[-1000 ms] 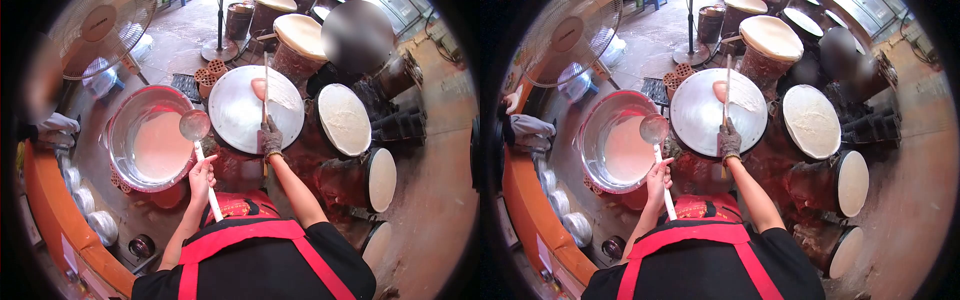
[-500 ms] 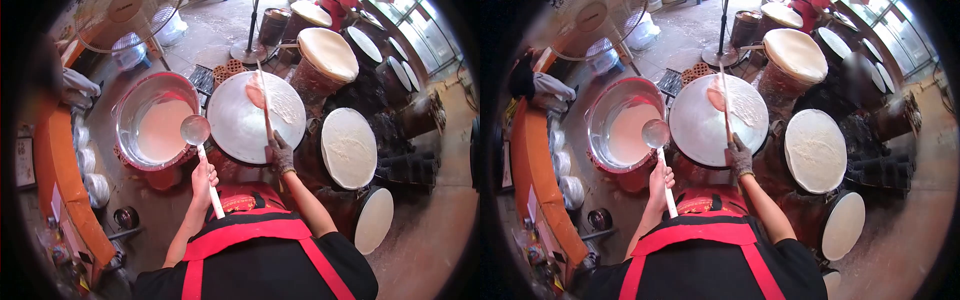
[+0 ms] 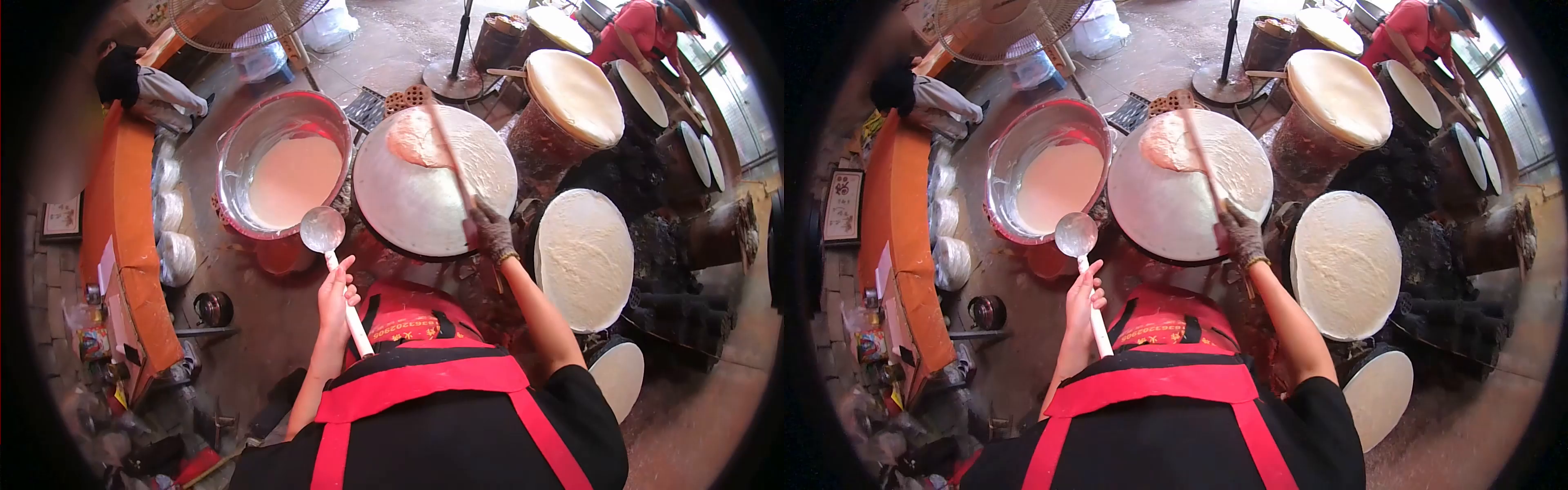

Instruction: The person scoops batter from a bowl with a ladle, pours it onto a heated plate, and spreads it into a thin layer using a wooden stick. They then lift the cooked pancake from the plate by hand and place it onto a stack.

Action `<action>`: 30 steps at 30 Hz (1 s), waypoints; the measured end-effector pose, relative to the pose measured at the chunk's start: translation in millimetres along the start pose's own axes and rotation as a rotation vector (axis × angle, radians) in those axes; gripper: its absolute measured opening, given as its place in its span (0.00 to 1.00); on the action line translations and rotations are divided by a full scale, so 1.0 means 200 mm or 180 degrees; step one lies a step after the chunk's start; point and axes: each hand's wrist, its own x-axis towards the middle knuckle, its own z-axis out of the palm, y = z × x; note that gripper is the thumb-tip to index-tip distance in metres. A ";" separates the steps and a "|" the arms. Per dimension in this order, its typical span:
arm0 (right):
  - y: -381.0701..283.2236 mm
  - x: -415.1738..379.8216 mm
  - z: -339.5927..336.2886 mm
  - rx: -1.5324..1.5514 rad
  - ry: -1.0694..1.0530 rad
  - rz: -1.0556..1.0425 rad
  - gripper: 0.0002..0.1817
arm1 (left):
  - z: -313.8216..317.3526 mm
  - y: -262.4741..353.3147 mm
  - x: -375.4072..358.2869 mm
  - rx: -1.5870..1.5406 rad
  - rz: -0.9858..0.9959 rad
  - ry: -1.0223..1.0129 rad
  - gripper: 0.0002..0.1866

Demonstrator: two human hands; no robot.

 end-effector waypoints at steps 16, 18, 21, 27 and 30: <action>-0.02 0.14 -0.02 -0.0089 -0.1004 -0.0059 0.24 | 0.02 0.10 -0.05 -0.0801 -0.0341 0.0232 0.22; -0.03 0.05 -0.06 -0.0335 -0.1233 -0.0460 0.23 | 0.02 0.09 -0.08 -0.0885 -0.0364 0.0283 0.20; -0.06 0.09 -0.21 -0.0033 -0.1531 0.0281 0.21 | 0.02 0.07 -0.15 -0.0621 -0.0344 0.0594 0.18; -0.08 0.23 -0.10 -0.0248 -0.1340 0.0397 0.21 | 0.00 0.06 -0.23 -0.0493 -0.0391 0.0646 0.14; 0.15 0.02 -0.17 -0.0483 -0.1416 -0.0858 0.20 | -0.01 0.09 -0.20 -0.0302 -0.0401 0.0551 0.14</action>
